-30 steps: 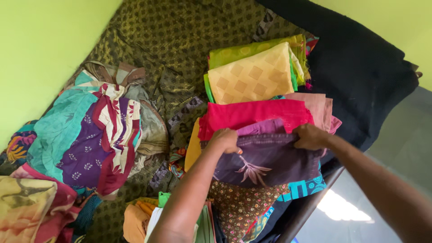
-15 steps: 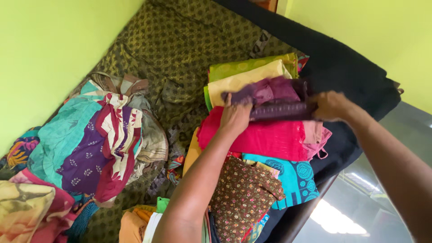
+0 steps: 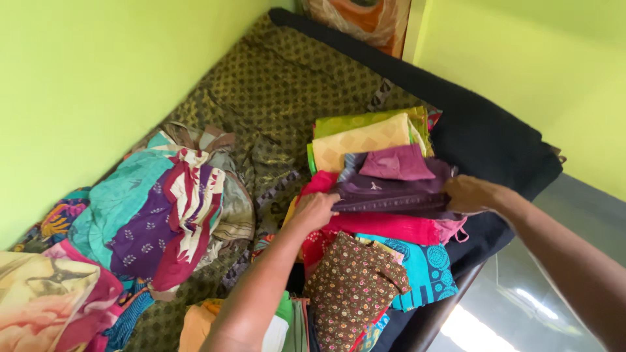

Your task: The person folds several pieces of colorful fabric on a bed and places them onto a shelf. The person handles each item by hand, aligning edges and folding them into neat rectangles before stacking them on the shelf.

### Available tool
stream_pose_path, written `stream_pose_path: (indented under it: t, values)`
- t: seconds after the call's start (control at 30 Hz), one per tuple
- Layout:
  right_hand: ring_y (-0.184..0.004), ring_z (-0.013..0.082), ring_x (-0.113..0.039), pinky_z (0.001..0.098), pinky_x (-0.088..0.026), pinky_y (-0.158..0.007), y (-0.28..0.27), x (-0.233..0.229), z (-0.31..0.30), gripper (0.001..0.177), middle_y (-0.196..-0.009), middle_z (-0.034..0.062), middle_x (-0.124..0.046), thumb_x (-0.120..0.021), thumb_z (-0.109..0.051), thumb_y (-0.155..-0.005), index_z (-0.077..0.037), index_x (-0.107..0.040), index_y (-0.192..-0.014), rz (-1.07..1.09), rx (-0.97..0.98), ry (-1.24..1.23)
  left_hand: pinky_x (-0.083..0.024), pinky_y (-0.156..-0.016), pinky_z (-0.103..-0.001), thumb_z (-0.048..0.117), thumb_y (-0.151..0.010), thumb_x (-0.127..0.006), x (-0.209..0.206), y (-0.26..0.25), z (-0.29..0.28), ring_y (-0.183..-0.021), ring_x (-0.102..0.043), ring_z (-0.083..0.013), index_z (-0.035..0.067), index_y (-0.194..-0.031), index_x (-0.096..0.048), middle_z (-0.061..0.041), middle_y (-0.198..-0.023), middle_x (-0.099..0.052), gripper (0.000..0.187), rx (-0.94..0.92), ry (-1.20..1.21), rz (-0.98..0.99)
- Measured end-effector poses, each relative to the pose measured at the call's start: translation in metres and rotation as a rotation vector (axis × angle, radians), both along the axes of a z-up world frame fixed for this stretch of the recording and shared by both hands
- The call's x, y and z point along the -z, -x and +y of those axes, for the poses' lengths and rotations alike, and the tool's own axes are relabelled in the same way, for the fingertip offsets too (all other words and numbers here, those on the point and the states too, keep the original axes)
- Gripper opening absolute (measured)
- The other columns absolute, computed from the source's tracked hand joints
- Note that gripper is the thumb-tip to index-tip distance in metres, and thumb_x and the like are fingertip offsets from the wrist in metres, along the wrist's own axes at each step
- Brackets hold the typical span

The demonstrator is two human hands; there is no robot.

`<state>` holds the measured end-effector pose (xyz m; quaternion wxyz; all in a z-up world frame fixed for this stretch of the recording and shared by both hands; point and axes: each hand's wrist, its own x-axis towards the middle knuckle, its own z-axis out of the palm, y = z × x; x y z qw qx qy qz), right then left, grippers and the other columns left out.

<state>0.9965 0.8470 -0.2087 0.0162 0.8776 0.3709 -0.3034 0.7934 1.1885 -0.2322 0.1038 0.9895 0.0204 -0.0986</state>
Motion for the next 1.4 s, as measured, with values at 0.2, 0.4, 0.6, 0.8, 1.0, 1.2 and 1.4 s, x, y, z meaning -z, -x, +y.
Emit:
stream_pose_path:
  t: [0.2, 0.4, 0.6, 0.8, 1.0, 1.2, 1.4]
  values:
    - [-0.093, 0.0340, -0.076, 0.0446, -0.062, -0.083, 0.004, -0.134, 0.004, 0.040, -0.095, 0.0180, -0.078, -0.064, -0.016, -0.074, -0.020, -0.080, -0.111, -0.269, 0.022, -0.150, -0.059, -0.084, -0.048, 0.013, -0.097, -0.061, -0.134, -0.010, 0.003, -0.092, -0.075, -0.0318, 0.013, -0.120, -0.066, -0.016, -0.105, -0.075, 0.024, 0.041, -0.048, -0.197]
    - [-0.089, 0.0330, -0.078, 0.0463, -0.062, -0.083, 0.020, -0.249, -0.010, 0.037, -0.102, 0.0140, -0.081, -0.062, -0.012, -0.093, -0.015, -0.071, -0.129, -0.200, 0.290, -0.311, -0.055, -0.089, -0.051, 0.012, -0.096, -0.060, -0.269, -0.010, 0.002, -0.096, -0.073, -0.0325, 0.014, -0.113, -0.068, -0.014, -0.103, -0.075, 0.019, 0.020, -0.136, -0.283]
    - [-0.094, 0.0332, -0.077, 0.0464, -0.063, -0.088, 0.010, -0.303, -0.025, 0.037, -0.105, 0.0183, -0.079, -0.069, -0.010, -0.092, -0.006, -0.072, -0.128, -0.426, 0.247, -0.519, -0.047, -0.101, -0.051, -0.001, -0.095, -0.057, -0.332, -0.031, 0.001, -0.096, -0.074, -0.0261, 0.014, -0.113, -0.068, -0.010, -0.101, -0.077, 0.026, 0.034, -0.100, -0.567]
    - [-0.095, 0.0275, -0.073, 0.0453, -0.063, -0.082, -0.016, -0.260, -0.004, 0.044, -0.106, 0.0100, -0.077, -0.060, -0.017, -0.096, -0.025, -0.066, -0.139, -0.383, 0.329, -0.285, -0.047, -0.100, -0.048, -0.007, -0.087, -0.060, -0.286, -0.062, -0.006, -0.098, -0.072, -0.0265, 0.017, -0.117, -0.073, -0.010, -0.105, -0.076, 0.040, -0.025, -0.129, -0.501]
    - [-0.088, 0.0274, -0.076, 0.0432, -0.062, -0.069, -0.037, -0.241, -0.004, 0.052, -0.102, 0.0107, -0.078, -0.058, -0.022, -0.092, -0.034, -0.063, -0.143, -0.648, 0.295, -0.222, -0.043, -0.106, -0.056, -0.014, -0.088, -0.057, -0.261, -0.093, 0.004, -0.094, -0.074, -0.0268, 0.015, -0.119, -0.074, -0.012, -0.102, -0.077, 0.046, 0.026, -0.280, -0.766]
    - [-0.083, 0.0301, -0.073, 0.0445, -0.056, -0.069, -0.034, -0.251, -0.022, 0.043, -0.098, 0.0120, -0.077, -0.068, -0.024, -0.086, -0.026, -0.076, -0.129, -1.009, 0.162, -0.465, -0.042, -0.112, -0.058, -0.007, -0.098, -0.054, -0.277, -0.100, 0.018, -0.096, -0.074, -0.0232, 0.011, -0.114, -0.073, -0.008, -0.102, -0.078, 0.031, 0.058, -0.324, -0.988]
    - [-0.082, 0.0352, -0.074, 0.0474, -0.058, -0.071, 0.009, -0.208, -0.013, 0.039, -0.091, 0.0150, -0.076, -0.069, -0.028, -0.084, -0.027, -0.077, -0.122, -0.903, 0.196, -0.443, -0.038, -0.114, -0.058, -0.001, -0.099, -0.051, -0.220, -0.060, 0.023, -0.090, -0.073, -0.0223, 0.013, -0.117, -0.072, -0.010, -0.098, -0.077, 0.031, 0.058, -0.294, -0.735]
